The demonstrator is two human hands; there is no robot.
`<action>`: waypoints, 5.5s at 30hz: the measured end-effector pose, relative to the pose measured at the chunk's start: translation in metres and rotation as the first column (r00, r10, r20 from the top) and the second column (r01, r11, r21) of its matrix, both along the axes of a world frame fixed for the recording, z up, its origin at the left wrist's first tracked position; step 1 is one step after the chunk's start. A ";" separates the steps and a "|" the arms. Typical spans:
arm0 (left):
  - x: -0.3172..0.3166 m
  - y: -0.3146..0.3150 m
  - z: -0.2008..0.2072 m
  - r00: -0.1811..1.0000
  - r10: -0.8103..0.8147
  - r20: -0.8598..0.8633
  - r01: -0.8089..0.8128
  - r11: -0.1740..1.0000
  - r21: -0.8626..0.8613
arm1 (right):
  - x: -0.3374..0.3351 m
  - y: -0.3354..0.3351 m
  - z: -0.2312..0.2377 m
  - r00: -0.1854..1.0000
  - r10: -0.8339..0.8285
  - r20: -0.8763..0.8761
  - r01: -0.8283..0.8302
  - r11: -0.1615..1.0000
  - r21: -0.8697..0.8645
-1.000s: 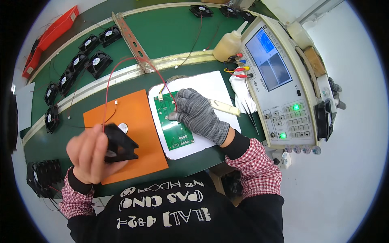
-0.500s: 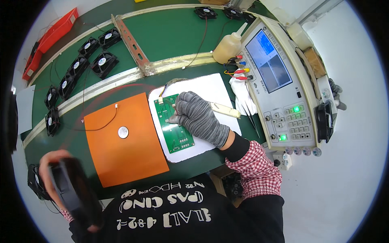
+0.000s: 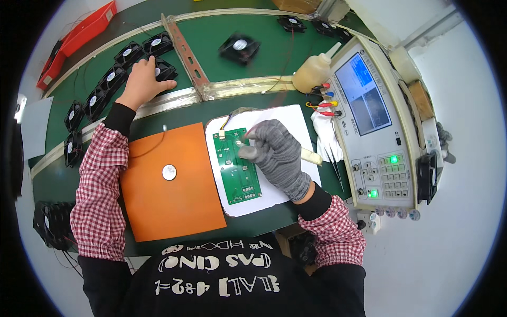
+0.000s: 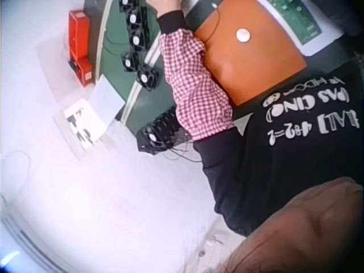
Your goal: The person tests multiple small black cooling fans by connecting them to a green circuit board using red and black wires. They repeatedly pick up fans from a stack, connect them to the board, observe them spinning, and then disconnect and stack them. The person also applies a drop of liquid from a squeeze bottle into the center of a fan's motor.
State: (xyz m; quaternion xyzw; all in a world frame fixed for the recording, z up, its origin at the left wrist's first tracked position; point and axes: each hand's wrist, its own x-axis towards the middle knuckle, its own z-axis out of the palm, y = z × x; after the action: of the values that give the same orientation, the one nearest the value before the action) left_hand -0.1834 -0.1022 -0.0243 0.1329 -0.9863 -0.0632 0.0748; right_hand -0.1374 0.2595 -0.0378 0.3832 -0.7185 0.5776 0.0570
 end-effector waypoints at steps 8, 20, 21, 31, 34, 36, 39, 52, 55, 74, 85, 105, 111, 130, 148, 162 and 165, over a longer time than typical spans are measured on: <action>0.125 0.130 0.093 0.217 -0.921 -0.325 0.972 0.171 0.163 | 0.021 -0.011 0.042 0.966 0.042 -0.256 0.001 0.986 0.166; 0.183 0.059 0.079 0.896 -0.398 -0.198 0.301 0.870 -0.390 | -0.002 0.020 0.035 0.971 0.032 -0.235 0.112 0.812 0.572; 0.186 0.066 0.076 0.829 -0.502 -0.248 0.431 0.855 -0.289 | -0.001 0.015 0.032 0.998 0.007 -0.062 0.024 0.876 0.481; 0.183 0.081 0.046 0.809 -0.545 -0.221 0.569 0.820 0.060 | 0.000 0.003 0.002 0.993 0.039 0.115 -0.073 0.948 0.309; 0.191 0.094 0.041 0.849 -0.498 -0.176 0.527 0.781 0.336 | -0.001 0.003 0.006 0.996 0.072 -0.055 -0.043 0.909 0.415; 0.191 0.104 0.035 0.845 -0.522 -0.112 0.532 0.807 0.256 | 0.001 0.000 0.008 0.985 0.082 -0.152 -0.005 0.892 0.451; 0.192 0.106 0.033 0.826 -0.533 -0.182 0.561 0.809 0.176 | 0.001 0.001 0.005 0.994 0.063 -0.085 -0.019 0.898 0.439; 0.243 0.088 0.103 0.868 -0.252 -0.428 0.077 -0.783 0.617 | -0.006 0.008 -0.005 0.990 0.123 -0.073 -0.091 0.937 0.338; 0.246 0.086 0.100 0.842 -0.257 -0.474 0.155 -0.727 0.669 | -0.005 0.007 -0.008 0.990 0.118 -0.079 -0.089 0.949 0.303; -0.042 0.039 0.041 0.665 -0.435 -0.608 0.455 0.881 -0.133 | 0.002 0.003 -0.006 0.999 0.037 0.005 -0.038 0.986 0.163; 0.030 0.050 0.063 0.753 -0.541 -0.376 0.606 0.792 0.073 | 0.007 0.005 0.018 0.934 -0.029 -0.356 0.132 0.953 0.271; 0.208 0.120 0.087 0.358 -0.866 -0.349 0.927 0.375 0.020 | 0.045 -0.018 0.051 0.853 0.521 -0.033 -0.491 0.822 0.289; 0.191 0.048 0.095 0.766 -0.376 -0.522 0.149 0.893 -0.425 | 0.013 0.025 0.055 0.917 0.151 -0.370 0.125 0.771 0.625; 0.197 0.103 0.021 0.821 -0.551 -0.149 0.569 0.774 0.276 | 0.004 0.006 0.007 0.930 0.180 -0.321 -0.038 0.914 0.405; 0.227 0.096 0.079 0.753 -0.316 -0.578 0.322 -0.589 0.741 | -0.003 0.012 -0.002 0.988 0.124 -0.093 -0.090 0.947 0.307; 0.086 0.118 0.079 0.601 -0.422 -0.679 0.575 0.818 0.000 | 0.013 0.029 0.013 0.962 -0.173 -0.210 0.244 0.889 0.387; 0.101 0.106 0.059 0.751 -0.466 -0.468 0.554 0.830 0.062 | 0.018 0.043 0.018 0.745 -0.243 -0.621 0.646 0.496 0.581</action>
State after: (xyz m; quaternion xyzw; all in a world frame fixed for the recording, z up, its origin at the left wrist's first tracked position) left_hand -0.0827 0.0036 0.0347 -0.1534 -0.9312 -0.2061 0.2585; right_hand -0.1197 0.3021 -0.0200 0.2880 -0.9320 0.0689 0.2090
